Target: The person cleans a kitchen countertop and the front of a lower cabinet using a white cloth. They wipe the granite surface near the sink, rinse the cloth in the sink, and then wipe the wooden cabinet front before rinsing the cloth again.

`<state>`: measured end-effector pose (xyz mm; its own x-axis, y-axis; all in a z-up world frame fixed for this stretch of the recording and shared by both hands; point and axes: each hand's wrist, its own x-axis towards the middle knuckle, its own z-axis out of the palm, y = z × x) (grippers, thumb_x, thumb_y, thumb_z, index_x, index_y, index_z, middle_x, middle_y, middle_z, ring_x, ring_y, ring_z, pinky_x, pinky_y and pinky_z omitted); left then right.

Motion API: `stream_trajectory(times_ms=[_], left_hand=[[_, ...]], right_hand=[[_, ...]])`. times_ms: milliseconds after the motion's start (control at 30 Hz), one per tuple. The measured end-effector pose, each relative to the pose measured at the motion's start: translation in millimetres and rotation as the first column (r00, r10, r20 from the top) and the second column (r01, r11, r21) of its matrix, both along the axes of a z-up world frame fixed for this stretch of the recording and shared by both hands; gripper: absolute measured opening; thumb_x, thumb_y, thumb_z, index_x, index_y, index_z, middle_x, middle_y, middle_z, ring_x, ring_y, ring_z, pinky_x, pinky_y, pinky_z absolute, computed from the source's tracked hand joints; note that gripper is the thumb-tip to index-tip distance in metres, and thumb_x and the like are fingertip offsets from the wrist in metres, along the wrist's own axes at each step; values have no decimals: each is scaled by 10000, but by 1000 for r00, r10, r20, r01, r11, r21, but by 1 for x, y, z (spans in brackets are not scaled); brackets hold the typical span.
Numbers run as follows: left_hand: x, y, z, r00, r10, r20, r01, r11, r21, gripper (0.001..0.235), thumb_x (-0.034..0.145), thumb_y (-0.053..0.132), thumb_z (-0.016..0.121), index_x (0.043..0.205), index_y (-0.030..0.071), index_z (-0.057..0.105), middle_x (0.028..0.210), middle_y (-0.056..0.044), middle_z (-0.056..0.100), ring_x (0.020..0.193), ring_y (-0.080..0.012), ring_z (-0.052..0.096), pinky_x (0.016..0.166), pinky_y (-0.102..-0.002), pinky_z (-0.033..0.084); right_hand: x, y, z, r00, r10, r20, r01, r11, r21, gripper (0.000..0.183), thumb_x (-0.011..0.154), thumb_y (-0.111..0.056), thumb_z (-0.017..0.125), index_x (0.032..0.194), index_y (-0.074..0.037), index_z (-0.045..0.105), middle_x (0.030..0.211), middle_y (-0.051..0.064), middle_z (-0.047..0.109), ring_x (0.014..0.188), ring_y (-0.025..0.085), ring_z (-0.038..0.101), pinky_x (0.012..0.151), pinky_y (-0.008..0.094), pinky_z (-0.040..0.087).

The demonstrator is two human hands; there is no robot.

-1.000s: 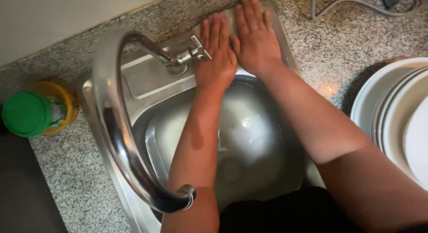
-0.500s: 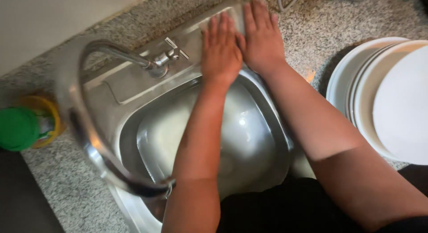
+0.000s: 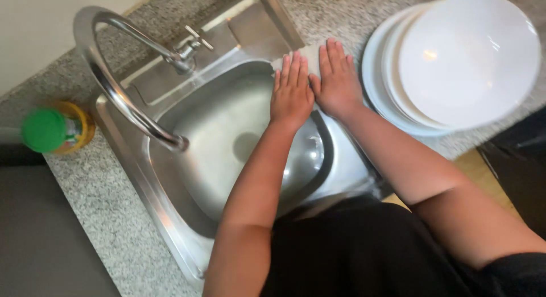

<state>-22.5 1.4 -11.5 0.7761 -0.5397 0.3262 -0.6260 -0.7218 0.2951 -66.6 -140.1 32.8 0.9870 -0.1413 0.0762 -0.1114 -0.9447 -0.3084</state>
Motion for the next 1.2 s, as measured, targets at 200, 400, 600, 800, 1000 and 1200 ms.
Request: stream_trajectory(times_ms=[200,400,600,800,1000,1200], left_hand=[[-82,-5,8,999,-33,-42,33,999,3,604,996,273,501,1540,21,424,1636,-169,365,1534,-360,301,1234,-542,276],[-165,-7,19,997,-80,-6,80,995,62,611,932,264,590,1464,-17,487,1543,-192,455,1461,-412,383,1165,-531,366],[-195,-12,55,957,-220,-190,169,953,-250,420,899,236,687,1278,73,605,1385,-152,574,1336,-364,520,1083,-523,426],[-182,-71,-26,802,-289,-523,-159,741,-652,466,984,259,620,1416,104,545,1422,-125,549,1317,-325,565,1136,-443,466],[-181,-120,39,399,-429,-811,-718,404,-567,673,985,418,492,1564,133,301,1605,-107,330,1439,-256,368,1095,-410,387],[-170,-174,27,590,-292,-753,-748,153,-646,776,1035,461,483,1631,72,173,1663,-195,284,1512,-283,322,1213,-375,259]], right_hand=[[-82,-14,-5,993,89,80,-92,995,27,744,1030,-325,558,1585,81,275,1668,297,219,1561,430,194,1261,498,202],[-169,-15,16,974,157,165,-174,980,93,590,978,-172,591,1506,47,442,1587,271,405,1487,419,370,1224,480,308],[-218,-66,-7,955,140,262,-231,906,356,372,961,-59,597,1331,-24,618,1391,191,626,1312,386,573,1103,455,470],[-273,-223,-23,986,-138,-93,166,855,492,435,876,29,534,1262,-75,705,1234,152,725,1132,281,684,1015,384,519],[-233,-371,-17,953,-298,53,220,803,553,587,818,2,474,1376,-66,642,1358,131,675,1271,258,619,1083,337,469],[-161,-333,25,990,-89,-112,131,250,959,551,1096,-404,350,1492,-55,508,1484,81,574,1373,213,516,1162,338,381]])
